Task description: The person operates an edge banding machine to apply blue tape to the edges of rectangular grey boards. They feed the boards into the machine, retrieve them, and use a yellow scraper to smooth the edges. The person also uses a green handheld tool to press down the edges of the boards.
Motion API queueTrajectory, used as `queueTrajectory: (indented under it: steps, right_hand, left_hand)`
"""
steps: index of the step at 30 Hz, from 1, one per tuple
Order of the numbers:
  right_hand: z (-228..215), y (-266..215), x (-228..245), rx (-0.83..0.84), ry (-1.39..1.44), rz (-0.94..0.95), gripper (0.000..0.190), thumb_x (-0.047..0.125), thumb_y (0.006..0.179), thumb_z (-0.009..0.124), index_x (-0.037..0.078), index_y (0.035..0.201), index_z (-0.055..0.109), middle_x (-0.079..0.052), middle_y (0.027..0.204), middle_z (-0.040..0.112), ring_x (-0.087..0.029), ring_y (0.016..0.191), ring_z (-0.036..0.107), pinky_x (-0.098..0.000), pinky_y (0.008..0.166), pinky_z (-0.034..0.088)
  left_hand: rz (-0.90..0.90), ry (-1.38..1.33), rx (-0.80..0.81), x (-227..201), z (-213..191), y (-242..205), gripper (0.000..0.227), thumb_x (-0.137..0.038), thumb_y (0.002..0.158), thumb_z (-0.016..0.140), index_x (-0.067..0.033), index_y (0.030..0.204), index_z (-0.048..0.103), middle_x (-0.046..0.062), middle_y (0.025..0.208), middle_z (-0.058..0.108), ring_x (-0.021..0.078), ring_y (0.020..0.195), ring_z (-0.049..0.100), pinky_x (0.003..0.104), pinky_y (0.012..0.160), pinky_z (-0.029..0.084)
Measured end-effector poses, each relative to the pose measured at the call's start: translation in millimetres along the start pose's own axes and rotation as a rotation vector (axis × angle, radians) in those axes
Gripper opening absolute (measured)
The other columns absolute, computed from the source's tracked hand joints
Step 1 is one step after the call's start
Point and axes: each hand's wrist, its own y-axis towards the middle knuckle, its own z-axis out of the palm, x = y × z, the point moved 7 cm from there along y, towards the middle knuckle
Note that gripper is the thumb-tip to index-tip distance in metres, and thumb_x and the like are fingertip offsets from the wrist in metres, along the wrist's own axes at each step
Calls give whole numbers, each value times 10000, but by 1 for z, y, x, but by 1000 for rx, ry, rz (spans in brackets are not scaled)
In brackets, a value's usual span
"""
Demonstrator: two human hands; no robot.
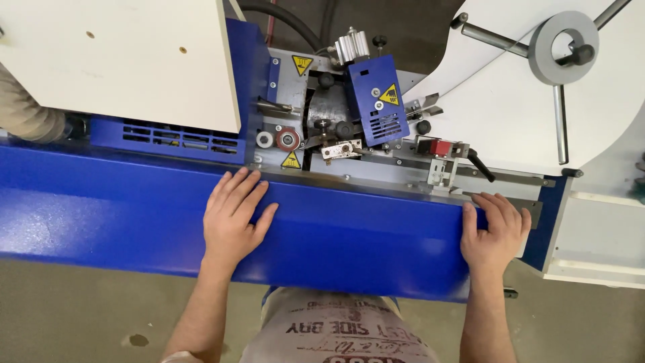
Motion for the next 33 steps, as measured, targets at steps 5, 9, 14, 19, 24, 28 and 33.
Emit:
queueTrajectory:
  steps: [5,9,14,19,24,28,33]
  right_hand:
    - [2,-1,-3,24,-4,30,205,274,1079,718,89,1100,802,-64,1174,774,-302,1235,695,-527,1192,351]
    - [1,-1,-3,25,-14,28,227,297,1092,701,94,1087,802,-61,1167,778,-294,1228,702,-528,1196,354]
    - [0,-2,-2,27,-19,34,218,290,1092,712,93,1090,805,-62,1176,780,-291,1239,701,-521,1214,342]
    - [1,-1,-2,33,-1,12,209,270,1099,704,87,1073,802,-63,1162,788,-296,1225,717,-493,1203,326]
    - [-1,0,-1,36,-7,14,199,247,1111,707,73,1078,797,-76,1176,788,-289,1225,717,-504,1207,346]
    - [1,-2,-4,43,-18,15,188,237,1119,712,77,1096,808,-68,1173,791,-290,1231,721,-489,1216,339]
    - [2,-2,-5,58,-22,33,202,251,1118,698,83,1082,804,-68,1171,792,-303,1233,725,-503,1218,340]
  left_hand:
    - [3,-2,-3,1,1,-1,311,-232,941,783,-29,1167,718,151,1276,696,354,1245,649,536,1112,490]
    - [-2,-4,3,1,1,-1,315,-253,957,757,-28,1173,717,152,1274,694,353,1245,647,538,1113,488]
    - [-9,-12,5,0,1,-2,303,-236,959,754,-30,1177,716,148,1293,686,348,1254,645,529,1118,483]
    - [-6,1,0,0,0,-3,311,-250,972,740,-35,1195,712,149,1308,680,341,1263,642,527,1123,484]
    - [-7,-20,-7,0,0,-2,305,-237,970,747,-35,1196,715,145,1310,676,344,1261,645,528,1116,494]
    - [-7,-2,0,-1,0,-2,305,-248,973,744,-36,1190,719,139,1308,677,330,1262,641,514,1123,486]
    - [-12,-9,-5,-1,-1,0,297,-247,969,747,-37,1178,727,133,1297,683,322,1258,642,511,1122,488]
